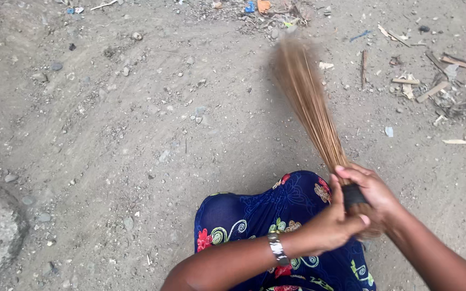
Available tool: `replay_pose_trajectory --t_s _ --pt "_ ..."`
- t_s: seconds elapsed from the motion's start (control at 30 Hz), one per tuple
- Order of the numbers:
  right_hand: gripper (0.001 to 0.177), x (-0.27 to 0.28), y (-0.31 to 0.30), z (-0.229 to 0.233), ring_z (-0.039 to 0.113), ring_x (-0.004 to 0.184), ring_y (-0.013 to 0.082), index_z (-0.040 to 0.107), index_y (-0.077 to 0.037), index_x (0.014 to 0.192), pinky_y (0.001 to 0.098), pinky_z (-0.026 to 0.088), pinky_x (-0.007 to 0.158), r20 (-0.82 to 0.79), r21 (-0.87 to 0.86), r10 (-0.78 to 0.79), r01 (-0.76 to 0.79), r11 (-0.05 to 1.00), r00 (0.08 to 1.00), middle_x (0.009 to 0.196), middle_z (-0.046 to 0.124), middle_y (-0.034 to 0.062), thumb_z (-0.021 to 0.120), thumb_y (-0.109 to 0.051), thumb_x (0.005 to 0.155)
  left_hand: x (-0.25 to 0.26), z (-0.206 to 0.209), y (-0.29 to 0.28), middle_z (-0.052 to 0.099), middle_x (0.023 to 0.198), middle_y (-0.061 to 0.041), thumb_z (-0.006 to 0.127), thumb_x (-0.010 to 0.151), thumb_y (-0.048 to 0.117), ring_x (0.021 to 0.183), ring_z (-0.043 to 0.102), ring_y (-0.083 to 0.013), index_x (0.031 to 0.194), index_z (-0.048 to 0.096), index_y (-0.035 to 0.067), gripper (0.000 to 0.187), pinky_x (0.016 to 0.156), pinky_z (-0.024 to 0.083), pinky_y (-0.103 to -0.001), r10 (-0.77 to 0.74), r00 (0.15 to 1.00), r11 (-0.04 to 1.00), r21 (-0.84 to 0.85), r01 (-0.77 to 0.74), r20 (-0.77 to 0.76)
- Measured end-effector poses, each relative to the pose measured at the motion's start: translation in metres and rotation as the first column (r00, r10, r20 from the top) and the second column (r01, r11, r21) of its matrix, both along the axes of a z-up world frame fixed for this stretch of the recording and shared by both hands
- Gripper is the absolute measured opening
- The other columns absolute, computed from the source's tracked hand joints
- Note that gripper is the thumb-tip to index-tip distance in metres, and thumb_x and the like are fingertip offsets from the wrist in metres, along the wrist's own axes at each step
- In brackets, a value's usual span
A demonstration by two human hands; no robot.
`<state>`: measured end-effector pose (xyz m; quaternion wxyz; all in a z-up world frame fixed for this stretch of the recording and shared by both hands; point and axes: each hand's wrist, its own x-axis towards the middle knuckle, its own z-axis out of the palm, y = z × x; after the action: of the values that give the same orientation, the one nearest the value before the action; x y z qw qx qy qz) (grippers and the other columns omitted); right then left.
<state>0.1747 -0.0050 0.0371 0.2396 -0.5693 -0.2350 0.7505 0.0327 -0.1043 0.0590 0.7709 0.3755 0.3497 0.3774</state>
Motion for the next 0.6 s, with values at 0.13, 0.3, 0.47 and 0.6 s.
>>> replay_pose_trajectory --t_s 0.13,0.3,0.47,0.6 --pt "0.027 0.049 -0.001 0.011 0.066 0.065 0.0203 0.068 -0.005 0.102 0.0341 0.056 0.057 0.101 -0.084 -0.004 0.013 0.996 0.995 0.084 0.068 0.0104 0.069 -0.03 0.091 0.041 0.003 0.01 0.002 0.163 -0.041 0.061 0.096 0.031 0.143 0.037 -0.0418 0.145 -0.05 0.0 0.125 0.105 0.044 -0.038 -0.042 0.987 0.995 -0.078 0.054 0.157" --pt "0.025 0.065 -0.018 0.019 0.064 0.065 0.0182 0.065 -0.006 0.105 0.0337 0.053 0.056 0.241 0.065 -0.16 0.149 0.987 0.957 0.086 0.067 0.0067 0.068 -0.029 0.096 0.049 -0.013 0.001 0.002 0.166 -0.044 0.059 0.104 0.037 0.146 0.038 -0.0422 0.154 -0.043 -0.005 0.121 0.107 0.043 -0.037 -0.116 0.981 0.993 0.038 0.111 0.154" --pt "0.025 0.05 -0.016 0.021 0.064 0.062 0.0176 0.066 -0.011 0.098 0.0333 0.054 0.054 0.106 -0.09 -0.179 0.189 0.978 0.978 0.081 0.068 0.0069 0.068 -0.035 0.093 0.059 -0.035 -0.007 0.004 0.161 -0.05 0.062 0.115 0.04 0.155 0.032 -0.0381 0.153 -0.04 -0.01 0.12 0.12 0.038 -0.037 -0.107 0.994 0.985 0.134 0.108 -0.012" --pt "0.023 0.004 -0.016 0.015 0.064 0.067 0.0196 0.065 -0.007 0.099 0.0324 0.054 0.058 0.199 0.106 -0.176 0.157 0.982 0.964 0.083 0.067 0.0081 0.068 -0.029 0.093 0.011 -0.03 0.003 0.038 0.154 -0.047 0.051 0.107 0.048 0.132 0.059 -0.0392 0.16 -0.029 -0.012 0.113 0.103 0.049 -0.034 -0.042 0.989 0.989 0.137 0.062 -0.14"
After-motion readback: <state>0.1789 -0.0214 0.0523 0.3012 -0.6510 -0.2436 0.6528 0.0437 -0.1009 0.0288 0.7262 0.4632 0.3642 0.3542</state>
